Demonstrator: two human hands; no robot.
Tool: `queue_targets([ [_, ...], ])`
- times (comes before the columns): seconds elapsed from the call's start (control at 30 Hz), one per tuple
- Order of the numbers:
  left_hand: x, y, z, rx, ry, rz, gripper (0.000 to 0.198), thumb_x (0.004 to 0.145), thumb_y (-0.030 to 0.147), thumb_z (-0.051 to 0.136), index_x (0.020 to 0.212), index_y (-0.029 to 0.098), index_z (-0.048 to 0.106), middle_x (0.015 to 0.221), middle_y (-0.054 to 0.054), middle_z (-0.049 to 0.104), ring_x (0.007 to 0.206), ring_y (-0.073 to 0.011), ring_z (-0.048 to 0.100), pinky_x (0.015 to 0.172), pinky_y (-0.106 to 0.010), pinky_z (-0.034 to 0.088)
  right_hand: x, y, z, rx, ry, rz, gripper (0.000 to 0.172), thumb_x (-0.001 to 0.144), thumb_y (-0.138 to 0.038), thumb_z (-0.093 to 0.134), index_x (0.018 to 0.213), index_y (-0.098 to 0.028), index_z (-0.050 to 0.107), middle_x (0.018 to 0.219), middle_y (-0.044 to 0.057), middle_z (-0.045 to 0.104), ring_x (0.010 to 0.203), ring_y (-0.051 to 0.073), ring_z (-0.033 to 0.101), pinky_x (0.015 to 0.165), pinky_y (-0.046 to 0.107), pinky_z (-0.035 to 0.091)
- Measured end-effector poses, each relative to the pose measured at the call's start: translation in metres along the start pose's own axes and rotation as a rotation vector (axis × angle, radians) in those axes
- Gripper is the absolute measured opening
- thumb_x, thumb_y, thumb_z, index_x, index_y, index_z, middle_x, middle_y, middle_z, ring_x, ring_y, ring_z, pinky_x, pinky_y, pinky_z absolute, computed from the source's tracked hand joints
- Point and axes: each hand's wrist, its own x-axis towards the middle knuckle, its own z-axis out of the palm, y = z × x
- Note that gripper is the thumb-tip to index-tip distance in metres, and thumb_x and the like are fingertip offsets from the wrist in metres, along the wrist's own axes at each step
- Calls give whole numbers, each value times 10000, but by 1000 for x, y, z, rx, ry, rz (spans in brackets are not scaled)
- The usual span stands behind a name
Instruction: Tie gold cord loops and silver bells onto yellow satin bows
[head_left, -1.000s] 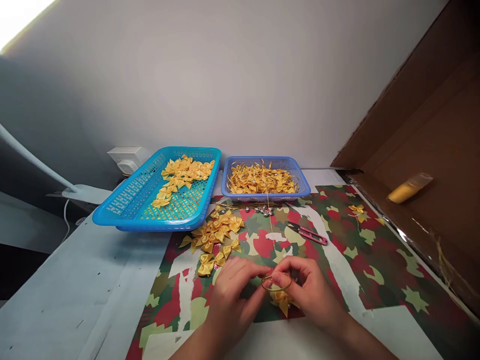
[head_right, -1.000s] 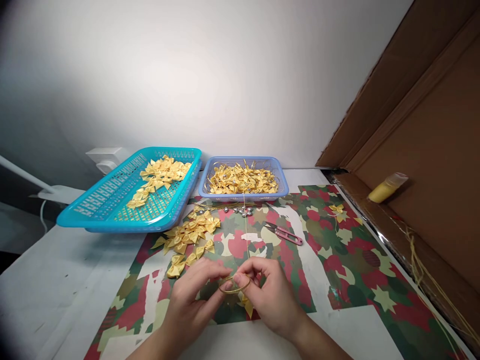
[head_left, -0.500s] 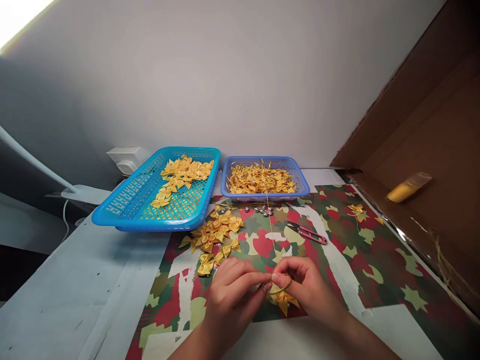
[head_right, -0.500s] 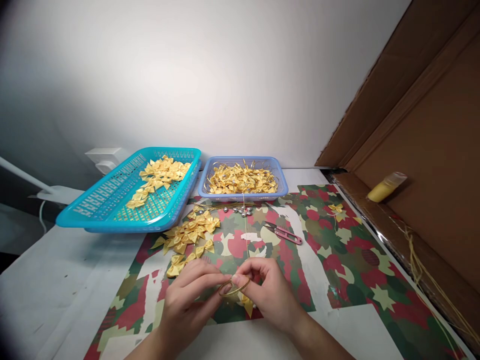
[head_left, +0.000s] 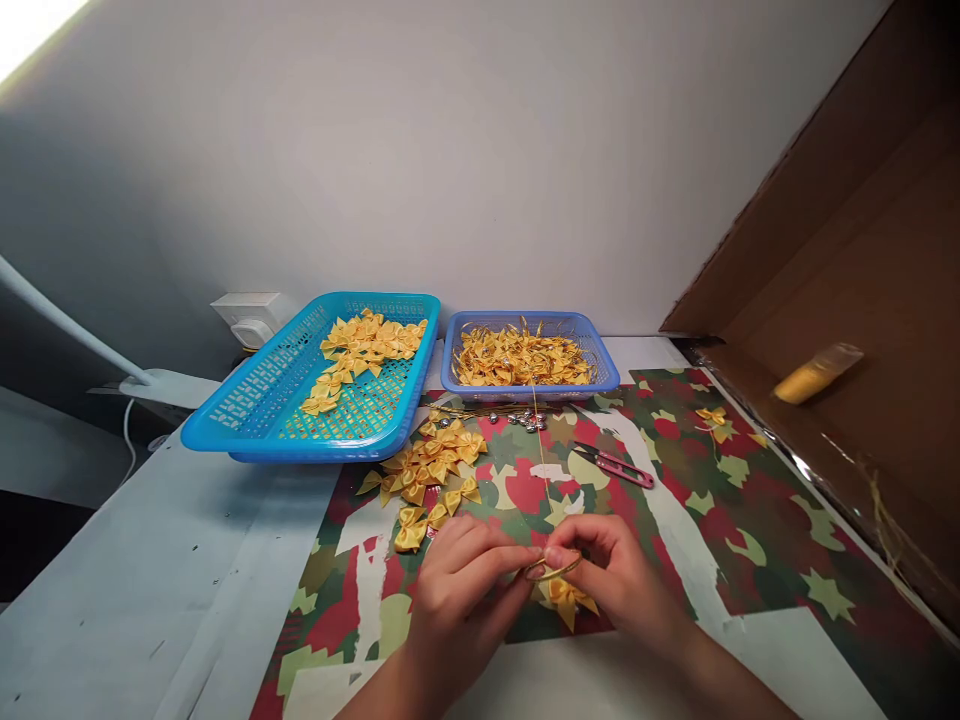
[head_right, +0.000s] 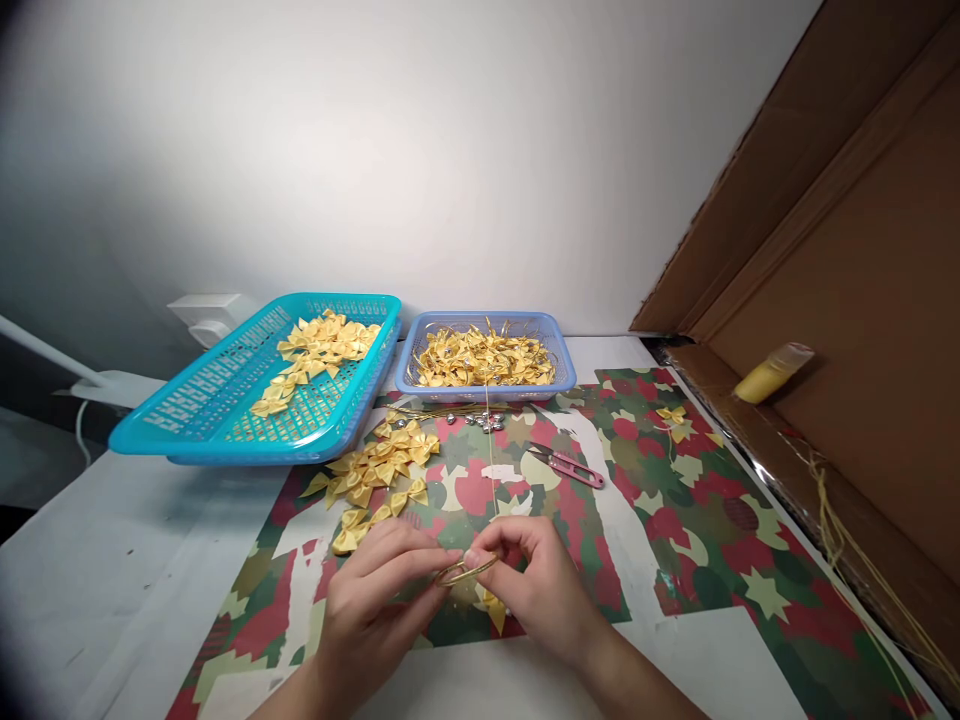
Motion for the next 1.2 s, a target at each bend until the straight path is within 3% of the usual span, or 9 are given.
queue_targets([
  [0.43, 1, 2, 0, 1, -9, -3, 126, 829, 107, 629, 874, 211, 685, 668, -2, 677, 595, -141, 576, 581, -273, 426, 0, 1, 0, 15, -20, -17, 331, 796, -449, 622, 654, -150, 624, 627, 23, 571, 608, 130, 499, 574, 250, 423],
  [0.57, 1, 1, 2, -8, -1, -78, 81, 803, 141, 668, 867, 192, 676, 708, -17, 675, 655, -157, 599, 613, -277, 446, -1, 3, 0, -40, 13, -34, 321, 822, -429, 598, 673, -147, 636, 615, 17, 568, 589, 123, 484, 546, 240, 402],
  [0.67, -1, 1, 4, -45, -47, -181, 20, 818, 185, 650, 801, 184, 661, 715, -25, 663, 672, -162, 599, 623, -279, 445, -3, 3, 2, -189, 72, -111, 285, 854, -373, 562, 690, -160, 655, 604, 13, 572, 587, 129, 478, 536, 246, 381],
  [0.9, -2, 0, 5, -115, -108, -308, 200, 890, 238, 551, 704, 189, 606, 686, -27, 660, 648, -157, 581, 619, -279, 425, -3, 4, 6, -556, 181, -471, 259, 899, -298, 525, 681, -192, 615, 523, -33, 515, 530, 118, 448, 665, 311, 364],
  [1.2, -5, -1, 7, -52, -128, -251, 192, 899, 198, 540, 716, 183, 595, 697, -28, 641, 675, -163, 556, 652, -291, 398, -2, 6, 5, -575, 180, -441, 225, 878, -255, 542, 669, -197, 602, 516, -45, 479, 528, 117, 446, 677, 308, 344],
])
